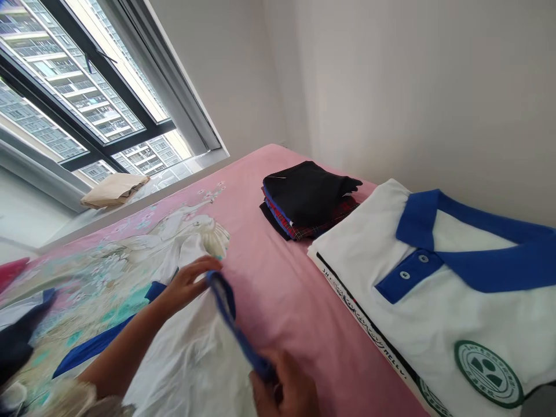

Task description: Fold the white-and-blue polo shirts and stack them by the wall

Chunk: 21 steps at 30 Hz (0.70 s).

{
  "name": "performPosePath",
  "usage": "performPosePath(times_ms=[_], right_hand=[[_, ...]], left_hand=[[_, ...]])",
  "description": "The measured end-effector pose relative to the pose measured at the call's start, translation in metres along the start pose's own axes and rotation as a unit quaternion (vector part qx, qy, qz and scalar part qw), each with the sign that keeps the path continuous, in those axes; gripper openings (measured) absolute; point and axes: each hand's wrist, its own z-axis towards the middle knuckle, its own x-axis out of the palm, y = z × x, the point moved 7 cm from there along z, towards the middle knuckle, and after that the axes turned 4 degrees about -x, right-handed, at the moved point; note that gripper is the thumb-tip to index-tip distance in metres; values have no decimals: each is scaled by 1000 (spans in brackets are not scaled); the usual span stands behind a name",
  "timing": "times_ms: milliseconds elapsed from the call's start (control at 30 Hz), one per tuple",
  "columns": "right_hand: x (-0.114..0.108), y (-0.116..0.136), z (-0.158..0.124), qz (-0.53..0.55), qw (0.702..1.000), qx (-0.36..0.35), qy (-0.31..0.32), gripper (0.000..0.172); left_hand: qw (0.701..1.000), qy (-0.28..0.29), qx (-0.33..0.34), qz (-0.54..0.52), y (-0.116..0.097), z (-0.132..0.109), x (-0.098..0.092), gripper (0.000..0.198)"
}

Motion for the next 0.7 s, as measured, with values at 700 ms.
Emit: performPosePath(times_ms=[700], right_hand=[[-9,-53,13,60,973,219,34,50]], left_hand=[[958,187,15,217,3,76,101,57]])
